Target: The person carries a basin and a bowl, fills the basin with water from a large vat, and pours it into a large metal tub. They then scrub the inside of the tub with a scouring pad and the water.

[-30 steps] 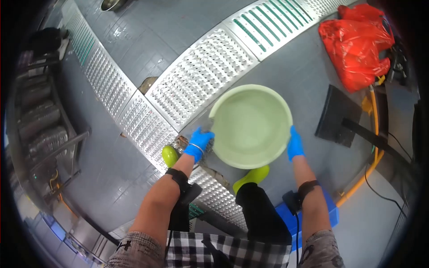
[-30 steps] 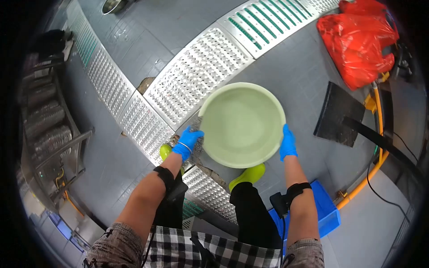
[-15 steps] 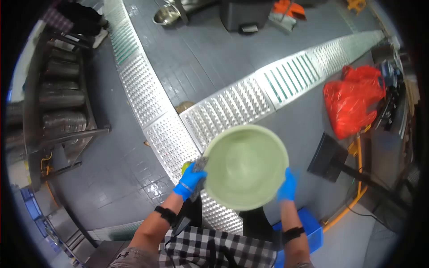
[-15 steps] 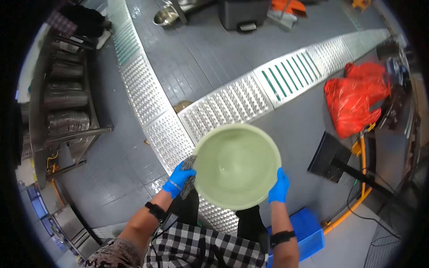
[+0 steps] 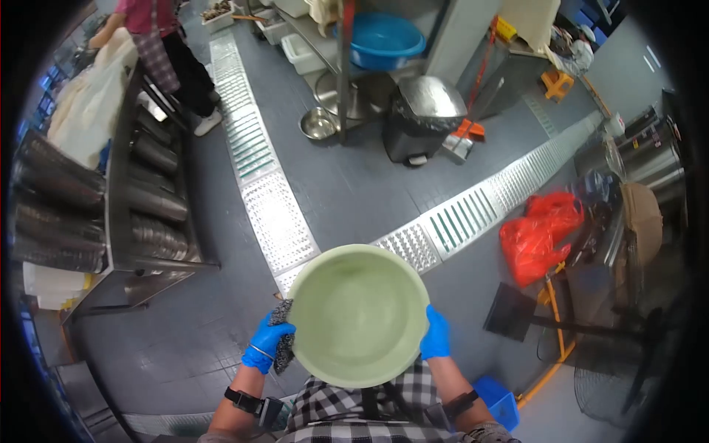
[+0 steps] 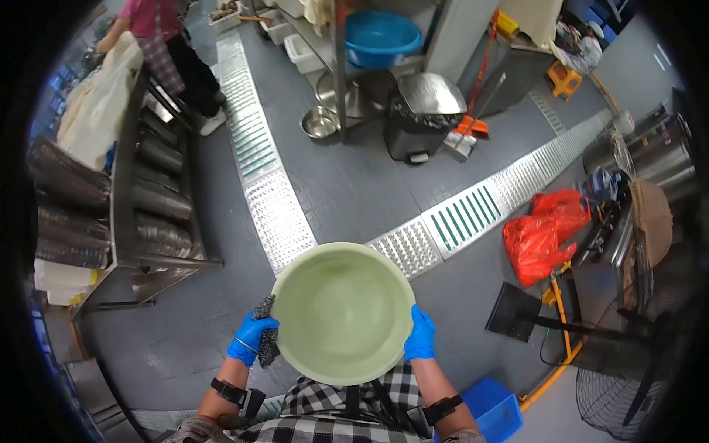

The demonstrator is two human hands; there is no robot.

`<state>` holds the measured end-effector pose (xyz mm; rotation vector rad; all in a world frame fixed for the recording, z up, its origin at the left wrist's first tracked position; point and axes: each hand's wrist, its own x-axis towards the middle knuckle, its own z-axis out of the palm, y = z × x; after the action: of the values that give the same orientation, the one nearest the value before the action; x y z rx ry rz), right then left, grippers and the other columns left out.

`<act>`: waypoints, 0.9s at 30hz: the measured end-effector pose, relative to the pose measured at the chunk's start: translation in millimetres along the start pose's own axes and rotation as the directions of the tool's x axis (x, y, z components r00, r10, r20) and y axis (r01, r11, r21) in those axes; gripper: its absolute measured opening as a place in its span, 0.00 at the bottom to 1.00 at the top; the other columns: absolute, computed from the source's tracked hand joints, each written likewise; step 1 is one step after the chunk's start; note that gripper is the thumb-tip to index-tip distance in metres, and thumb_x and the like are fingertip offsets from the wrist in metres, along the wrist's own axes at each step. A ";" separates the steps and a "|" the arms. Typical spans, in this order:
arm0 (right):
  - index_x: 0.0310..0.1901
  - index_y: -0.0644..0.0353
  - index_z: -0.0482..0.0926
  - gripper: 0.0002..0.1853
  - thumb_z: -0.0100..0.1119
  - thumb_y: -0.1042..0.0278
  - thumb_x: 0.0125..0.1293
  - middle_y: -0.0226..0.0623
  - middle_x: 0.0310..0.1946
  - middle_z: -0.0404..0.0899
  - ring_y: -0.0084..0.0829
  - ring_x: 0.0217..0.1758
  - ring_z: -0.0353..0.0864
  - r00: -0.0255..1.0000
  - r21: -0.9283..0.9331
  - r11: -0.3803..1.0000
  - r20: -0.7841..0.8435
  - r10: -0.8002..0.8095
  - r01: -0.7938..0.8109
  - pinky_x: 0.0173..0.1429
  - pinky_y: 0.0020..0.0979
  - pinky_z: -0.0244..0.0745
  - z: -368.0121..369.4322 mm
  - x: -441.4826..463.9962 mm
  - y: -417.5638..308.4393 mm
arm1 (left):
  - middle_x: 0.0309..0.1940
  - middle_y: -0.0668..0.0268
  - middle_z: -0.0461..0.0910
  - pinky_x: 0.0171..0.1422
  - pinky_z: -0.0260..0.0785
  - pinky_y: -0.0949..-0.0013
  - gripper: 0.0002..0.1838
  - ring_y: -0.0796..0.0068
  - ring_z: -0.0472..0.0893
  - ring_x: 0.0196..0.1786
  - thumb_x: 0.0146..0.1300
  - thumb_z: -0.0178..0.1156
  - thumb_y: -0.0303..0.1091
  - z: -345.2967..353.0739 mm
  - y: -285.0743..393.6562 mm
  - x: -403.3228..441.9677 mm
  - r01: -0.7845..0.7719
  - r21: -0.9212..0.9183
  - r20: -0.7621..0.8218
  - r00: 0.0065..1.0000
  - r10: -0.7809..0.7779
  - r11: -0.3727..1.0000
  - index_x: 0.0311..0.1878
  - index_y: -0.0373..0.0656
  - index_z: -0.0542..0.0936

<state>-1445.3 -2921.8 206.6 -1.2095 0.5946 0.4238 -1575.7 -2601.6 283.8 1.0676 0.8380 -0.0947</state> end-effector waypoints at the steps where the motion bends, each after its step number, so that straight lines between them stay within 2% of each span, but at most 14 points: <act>1: 0.43 0.68 0.69 0.17 0.47 0.63 0.58 0.41 0.39 0.73 0.34 0.40 0.72 0.999 0.011 1.000 0.039 0.021 -0.022 0.45 0.33 0.68 20.4 -4.7 -10.2 | 0.28 0.68 0.73 0.29 0.65 0.77 0.23 0.80 0.71 0.26 0.41 0.55 0.23 -9.5 8.5 -3.4 -0.028 -0.008 -0.013 1.000 0.027 1.000 0.47 0.37 0.70; 4: 0.43 0.68 0.70 0.16 0.46 0.63 0.59 0.41 0.39 0.73 0.34 0.39 0.73 0.990 0.043 0.997 0.133 0.050 -0.057 0.45 0.33 0.69 69.6 -1.2 -25.6 | 0.28 0.68 0.73 0.28 0.65 0.76 0.25 0.79 0.71 0.24 0.41 0.53 0.22 -30.4 35.9 -13.6 -0.045 -0.027 -0.081 0.996 0.043 0.999 0.49 0.38 0.69; 6: 0.43 0.68 0.70 0.16 0.45 0.64 0.59 0.41 0.39 0.73 0.34 0.40 0.73 0.981 0.056 0.996 0.184 0.060 -0.071 0.45 0.33 0.69 98.0 11.4 -35.1 | 0.31 0.67 0.74 0.30 0.67 0.75 0.29 0.76 0.73 0.27 0.40 0.52 0.20 -35.6 61.0 -19.9 -0.064 -0.130 -0.082 0.995 0.054 0.989 0.52 0.42 0.67; 8: 0.34 0.67 0.72 0.11 0.47 0.66 0.58 0.37 0.32 0.74 0.29 0.32 0.74 0.964 0.109 0.992 0.262 0.033 -0.064 0.36 0.31 0.72 133.4 24.7 -48.3 | 0.31 0.66 0.73 0.28 0.66 0.76 0.29 0.77 0.72 0.25 0.41 0.52 0.20 -45.8 74.7 -13.9 -0.086 -0.116 -0.132 0.989 0.071 0.990 0.53 0.42 0.67; 9: 0.34 0.67 0.72 0.11 0.47 0.66 0.58 0.37 0.32 0.74 0.29 0.32 0.74 0.959 0.103 0.993 0.281 0.033 -0.064 0.36 0.31 0.72 150.9 28.4 -56.6 | 0.30 0.66 0.73 0.26 0.65 0.76 0.28 0.78 0.72 0.23 0.41 0.51 0.21 -50.2 82.1 -10.3 -0.089 -0.097 -0.169 0.983 0.072 0.991 0.53 0.43 0.67; 11: 0.42 0.66 0.71 0.15 0.45 0.63 0.59 0.40 0.37 0.74 0.32 0.38 0.74 0.930 -0.024 1.000 0.368 0.013 -0.005 0.43 0.32 0.70 185.2 35.6 -77.0 | 0.30 0.66 0.73 0.26 0.65 0.76 0.29 0.78 0.72 0.23 0.41 0.51 0.21 -50.1 105.1 -1.6 -0.150 -0.179 -0.179 0.977 0.118 0.972 0.53 0.44 0.67; 12: 0.42 0.66 0.71 0.15 0.45 0.63 0.59 0.40 0.37 0.74 0.32 0.38 0.74 0.928 -0.032 0.999 0.373 0.020 -0.009 0.43 0.32 0.70 201.9 35.8 -88.1 | 0.29 0.66 0.74 0.25 0.66 0.76 0.29 0.78 0.72 0.23 0.41 0.51 0.21 -49.1 115.4 2.6 -0.190 -0.252 -0.182 0.972 0.146 0.949 0.52 0.45 0.67; 15: 0.36 0.65 0.73 0.13 0.46 0.63 0.59 0.37 0.32 0.74 0.28 0.34 0.74 0.869 -0.063 0.997 0.494 -0.001 0.037 0.38 0.30 0.71 258.8 40.3 -125.6 | 0.29 0.66 0.74 0.28 0.67 0.75 0.28 0.76 0.73 0.25 0.40 0.52 0.22 -42.9 150.2 13.3 -0.262 -0.319 -0.263 0.948 0.181 0.911 0.52 0.45 0.68; 19: 0.33 0.64 0.73 0.11 0.47 0.64 0.59 0.36 0.30 0.74 0.25 0.32 0.73 0.856 -0.156 0.984 0.517 0.002 0.092 0.36 0.29 0.70 319.8 88.0 -141.5 | 0.27 0.66 0.75 0.29 0.68 0.74 0.27 0.75 0.74 0.25 0.40 0.53 0.22 -54.4 178.8 41.0 -0.257 -0.323 -0.333 0.932 0.145 0.911 0.49 0.45 0.69; 22: 0.29 0.64 0.73 0.11 0.48 0.64 0.58 0.35 0.27 0.74 0.24 0.29 0.73 0.806 -0.176 0.975 0.592 -0.004 0.134 0.33 0.28 0.69 373.4 108.5 -168.5 | 0.25 0.66 0.74 0.27 0.67 0.74 0.26 0.74 0.73 0.23 0.39 0.54 0.22 -62.0 202.1 68.7 -0.276 -0.358 -0.384 0.914 0.128 0.892 0.48 0.43 0.70; 24: 0.26 0.64 0.72 0.12 0.48 0.64 0.58 0.35 0.25 0.74 0.24 0.27 0.72 0.775 -0.286 0.919 0.631 -0.034 0.273 0.31 0.28 0.69 408.5 121.7 -183.4 | 0.28 0.64 0.75 0.31 0.69 0.71 0.22 0.71 0.75 0.27 0.40 0.53 0.23 -73.7 218.4 85.4 -0.284 -0.354 -0.391 0.910 0.135 0.891 0.45 0.41 0.71; 25: 0.26 0.64 0.72 0.12 0.48 0.64 0.58 0.35 0.25 0.74 0.24 0.27 0.72 0.775 -0.292 0.918 0.631 -0.026 0.269 0.31 0.28 0.69 422.4 141.9 -178.8 | 0.31 0.62 0.76 0.35 0.71 0.68 0.20 0.68 0.76 0.31 0.40 0.53 0.24 -77.9 229.9 93.9 -0.290 -0.338 -0.384 0.911 0.150 0.895 0.42 0.38 0.72; 27: 0.25 0.64 0.72 0.12 0.48 0.64 0.58 0.34 0.23 0.73 0.23 0.26 0.72 0.643 -0.332 0.695 0.726 -0.244 0.638 0.29 0.28 0.68 448.1 190.0 -161.0 | 0.30 0.62 0.76 0.34 0.71 0.68 0.19 0.68 0.76 0.30 0.41 0.53 0.24 -84.2 253.8 108.9 -0.293 -0.375 -0.393 0.909 0.135 0.880 0.41 0.38 0.72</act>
<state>-1112.2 -2546.1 310.0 -1.6140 -0.5060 0.5451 -1432.6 -2370.8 381.8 0.7598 1.0010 0.4734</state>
